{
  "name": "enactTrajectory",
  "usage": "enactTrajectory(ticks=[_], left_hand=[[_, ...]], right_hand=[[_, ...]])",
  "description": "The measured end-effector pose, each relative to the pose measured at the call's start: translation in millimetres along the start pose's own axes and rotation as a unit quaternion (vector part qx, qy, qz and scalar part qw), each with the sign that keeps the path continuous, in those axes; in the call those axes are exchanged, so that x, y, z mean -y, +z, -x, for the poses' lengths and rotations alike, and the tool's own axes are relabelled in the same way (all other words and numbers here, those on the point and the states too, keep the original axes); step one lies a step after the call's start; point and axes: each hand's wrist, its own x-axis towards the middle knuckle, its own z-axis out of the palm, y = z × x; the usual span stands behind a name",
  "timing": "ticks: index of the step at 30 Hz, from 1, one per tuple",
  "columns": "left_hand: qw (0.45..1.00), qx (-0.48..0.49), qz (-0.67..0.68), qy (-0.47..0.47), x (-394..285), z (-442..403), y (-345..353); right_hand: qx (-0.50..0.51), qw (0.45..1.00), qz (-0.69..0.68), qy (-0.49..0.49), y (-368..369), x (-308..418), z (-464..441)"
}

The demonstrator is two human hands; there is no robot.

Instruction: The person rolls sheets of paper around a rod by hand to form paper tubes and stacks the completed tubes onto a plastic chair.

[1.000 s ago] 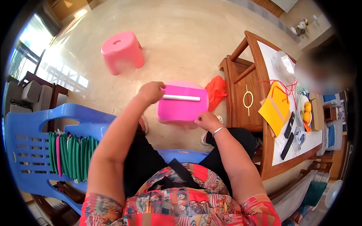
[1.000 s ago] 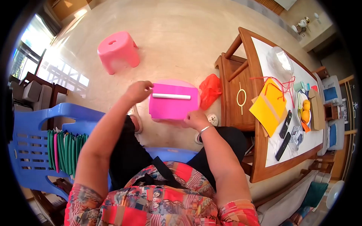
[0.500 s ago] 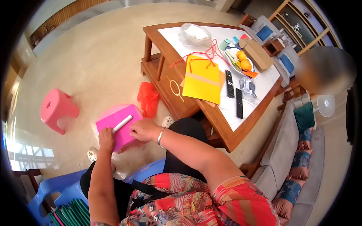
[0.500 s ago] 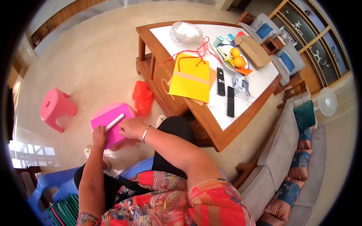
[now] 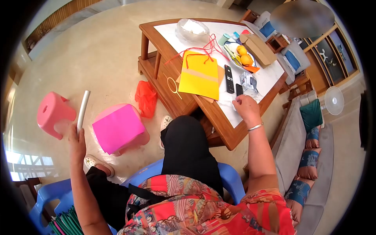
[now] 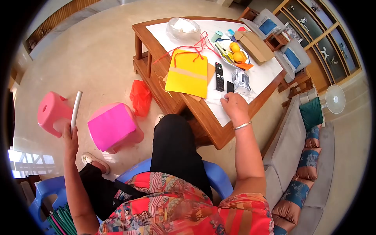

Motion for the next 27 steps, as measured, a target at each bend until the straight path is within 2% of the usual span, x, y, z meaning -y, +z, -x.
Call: enactTrajectory(ticks=[2,4,5,11,16,19,20,22,23,24,25,27], left_hand=[[0.998,0.016,0.019,-0.058,11,13,-3],[0.987,0.031,0.073,-0.138,41,29,12],[0.988,0.024,0.075,-0.135,63,36,20],[0.993,0.019,0.041,-0.105,67,36,23],[0.989,0.048,0.006,-0.137,29,37,18],[0.993,0.046,0.010,-0.105,54,36,21],[0.992,0.044,-0.020,-0.118,32,36,15],[0.993,0.030,-0.015,-0.109,38,37,18],[0.993,0.025,-0.021,-0.110,28,38,13],[0.993,0.010,-0.016,-0.114,21,38,11],[0.987,0.026,-0.013,-0.156,13,36,7],[0.987,0.022,-0.008,-0.159,14,34,7]], right_hand=[[0.039,0.997,0.029,0.053,6,-4,1],[0.018,0.997,0.053,0.050,15,-1,5],[0.008,0.997,0.065,0.046,20,-1,6],[-0.059,0.998,0.011,0.015,43,-16,1],[-0.050,0.999,-0.015,0.009,43,-15,12],[-0.035,0.999,-0.017,0.018,46,-16,13],[-0.010,1.000,-0.013,0.019,42,-16,13],[-0.008,0.999,0.014,0.043,32,-6,14],[-0.045,0.997,0.049,0.029,30,-3,14],[-0.129,0.991,-0.021,-0.012,31,-3,13],[-0.202,0.971,-0.068,-0.104,22,6,12],[-0.189,0.954,-0.174,-0.152,-11,72,25]])
